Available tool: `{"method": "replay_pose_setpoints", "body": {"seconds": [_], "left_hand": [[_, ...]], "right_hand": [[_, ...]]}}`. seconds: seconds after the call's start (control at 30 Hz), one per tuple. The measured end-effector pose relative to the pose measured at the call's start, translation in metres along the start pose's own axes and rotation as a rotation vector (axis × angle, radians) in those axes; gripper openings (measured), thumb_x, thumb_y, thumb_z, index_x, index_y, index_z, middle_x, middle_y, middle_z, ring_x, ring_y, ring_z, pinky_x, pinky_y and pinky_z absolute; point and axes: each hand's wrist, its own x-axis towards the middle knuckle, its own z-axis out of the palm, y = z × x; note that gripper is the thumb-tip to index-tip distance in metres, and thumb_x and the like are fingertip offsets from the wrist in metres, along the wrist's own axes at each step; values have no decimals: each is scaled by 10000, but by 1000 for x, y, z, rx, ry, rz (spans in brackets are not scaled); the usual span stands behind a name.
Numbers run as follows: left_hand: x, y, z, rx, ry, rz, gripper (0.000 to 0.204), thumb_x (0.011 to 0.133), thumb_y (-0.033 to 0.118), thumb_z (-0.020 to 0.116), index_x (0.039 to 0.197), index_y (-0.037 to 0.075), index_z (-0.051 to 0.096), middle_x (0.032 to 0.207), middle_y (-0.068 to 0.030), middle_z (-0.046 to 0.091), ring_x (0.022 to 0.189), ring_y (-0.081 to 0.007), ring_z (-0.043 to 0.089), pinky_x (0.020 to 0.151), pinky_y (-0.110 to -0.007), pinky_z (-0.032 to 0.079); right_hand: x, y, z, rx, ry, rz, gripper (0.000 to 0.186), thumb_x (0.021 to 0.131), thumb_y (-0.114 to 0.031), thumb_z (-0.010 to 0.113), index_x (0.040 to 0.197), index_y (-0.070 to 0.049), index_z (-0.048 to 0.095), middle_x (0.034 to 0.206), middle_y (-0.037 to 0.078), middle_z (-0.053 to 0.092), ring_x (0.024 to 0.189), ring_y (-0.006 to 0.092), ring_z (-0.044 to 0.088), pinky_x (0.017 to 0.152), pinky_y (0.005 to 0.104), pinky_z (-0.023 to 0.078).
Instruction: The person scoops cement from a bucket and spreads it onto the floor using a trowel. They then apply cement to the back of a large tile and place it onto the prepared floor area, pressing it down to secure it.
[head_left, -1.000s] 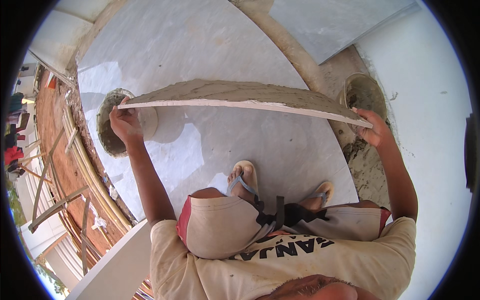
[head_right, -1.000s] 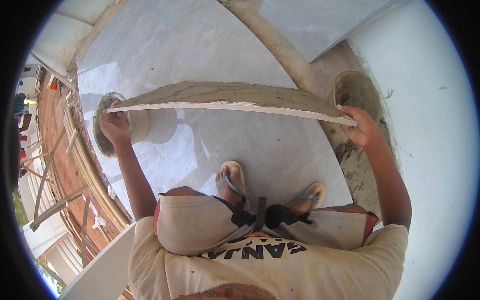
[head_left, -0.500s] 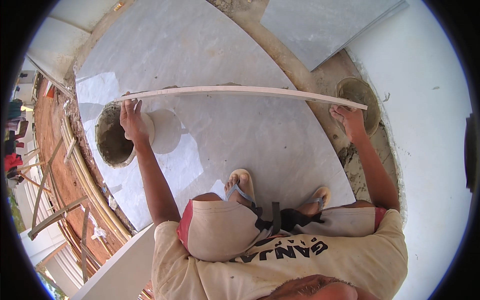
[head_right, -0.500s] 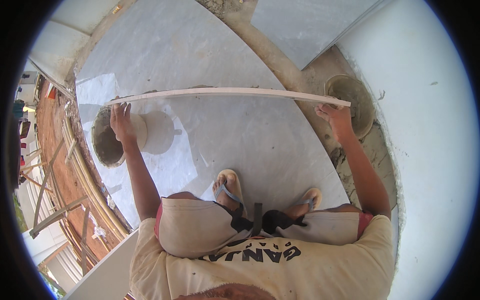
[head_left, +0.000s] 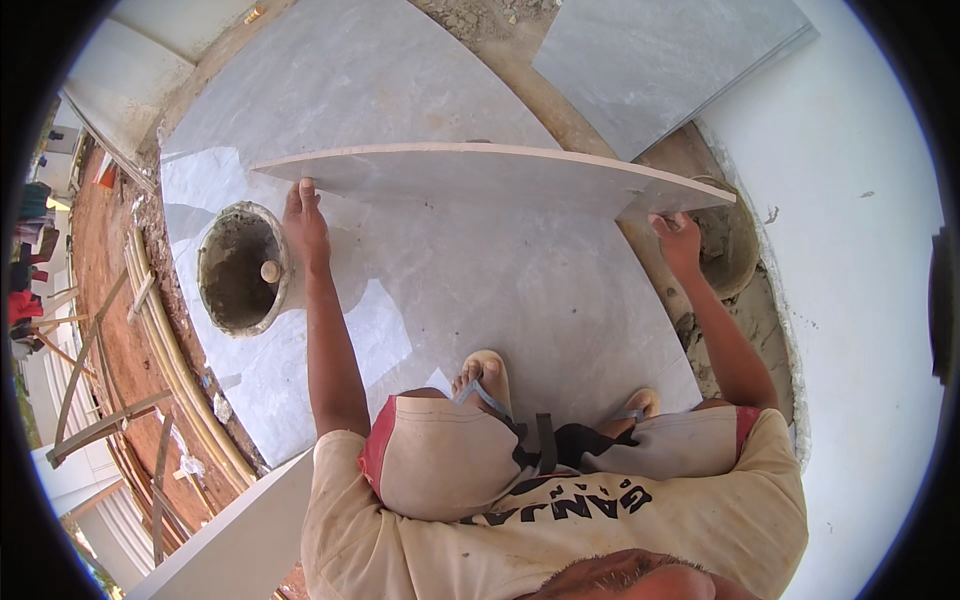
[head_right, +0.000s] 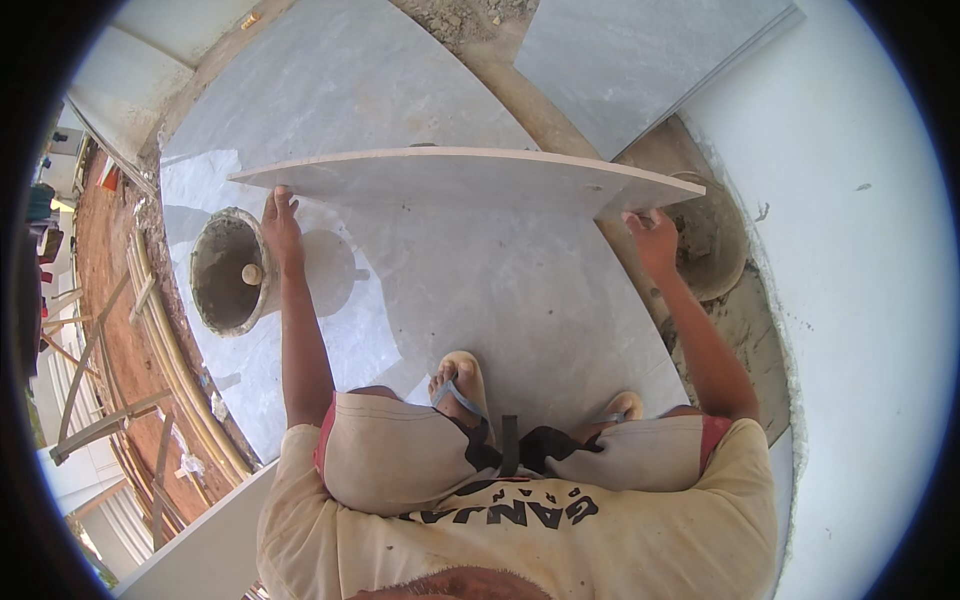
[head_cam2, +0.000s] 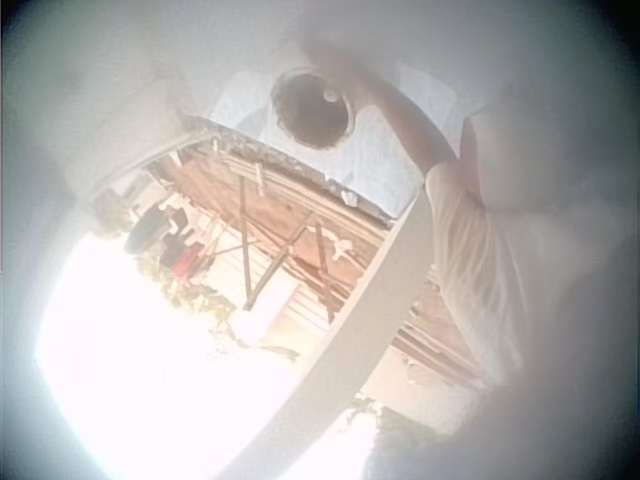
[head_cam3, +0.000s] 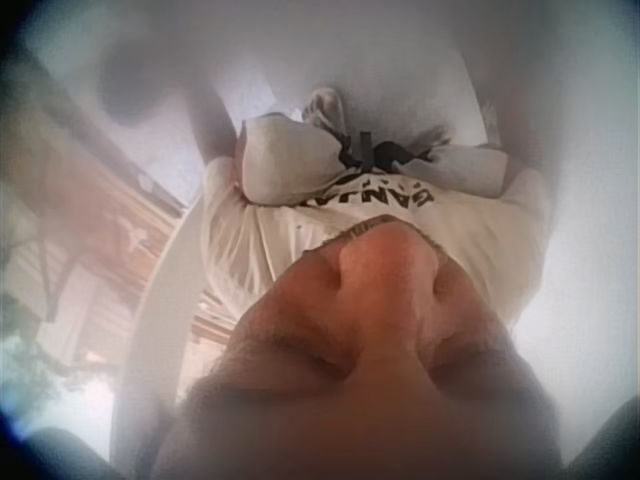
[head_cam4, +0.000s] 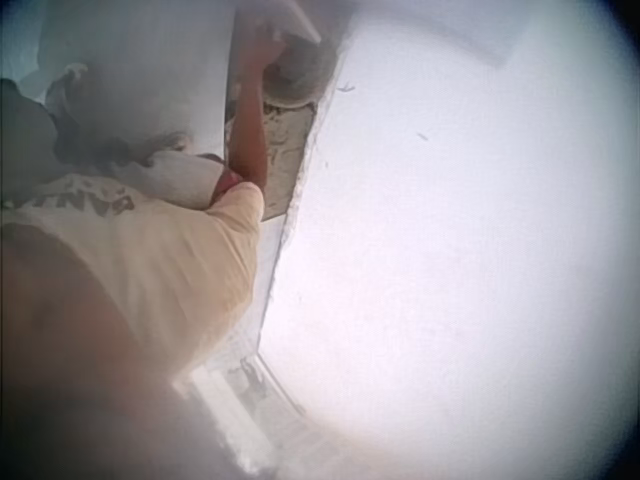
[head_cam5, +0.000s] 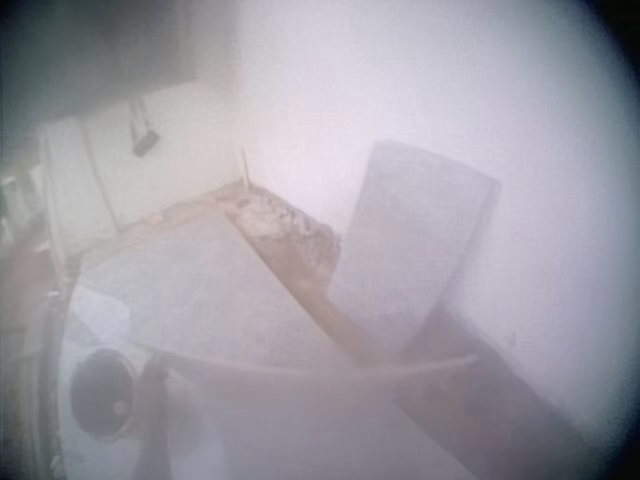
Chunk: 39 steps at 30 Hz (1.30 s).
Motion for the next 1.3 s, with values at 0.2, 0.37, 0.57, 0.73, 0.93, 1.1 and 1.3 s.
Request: {"method": "replay_pose_setpoints", "body": {"seconds": [0.2,0.37,0.57,0.73,0.93,1.1,1.3], "left_hand": [[5,-56,-6,103,-119,67,465,977,337,624,1222,-57,591,1153,-148,649,1072,-218,596,952,-324,441],[1,-53,13,56,-223,60,443,989,309,609,1240,-52,559,1152,-133,631,1068,-208,572,963,-329,422],[4,-56,4,37,-325,115,477,1000,346,587,1275,-41,541,1156,-116,618,1077,-195,547,951,-340,421],[-9,-53,9,-124,-324,5,577,997,377,576,1370,-52,475,1273,-156,567,1202,-244,534,1085,-401,402],[-10,-64,23,136,-388,30,469,1003,432,538,1120,-19,592,1037,-114,590,996,-228,564,981,-407,477],[-63,-29,94,128,-333,101,462,1014,461,502,869,23,482,833,-54,445,807,-188,444,778,-337,424],[-150,33,169,151,-386,253,502,1023,481,467,786,45,398,763,-12,330,728,-154,318,648,-326,321]], "right_hand": [[0,-20,8,-226,-20,-32,243,859,-204,724,982,5,714,890,146,723,778,193,677,756,307,504],[3,-13,-3,-235,-22,-109,238,854,-218,721,964,-6,717,874,167,709,760,269,681,731,338,510],[-5,-19,-6,-242,-24,-122,221,851,-170,699,1012,-19,695,953,193,690,871,347,672,745,392,515],[-36,-61,-46,-239,-23,-147,208,857,-183,696,973,-11,676,958,195,652,893,376,632,751,419,501],[-90,-111,-125,-396,-4,-35,210,889,-221,693,913,-14,667,876,154,614,794,342,597,714,393,488],[-140,-117,-206,-428,120,57,244,882,-222,710,981,-2,674,930,145,645,770,277,606,692,368,475],[-228,-85,-290,-293,294,328,243,897,-218,685,952,18,656,874,105,614,732,151,522,673,337,452]]}}
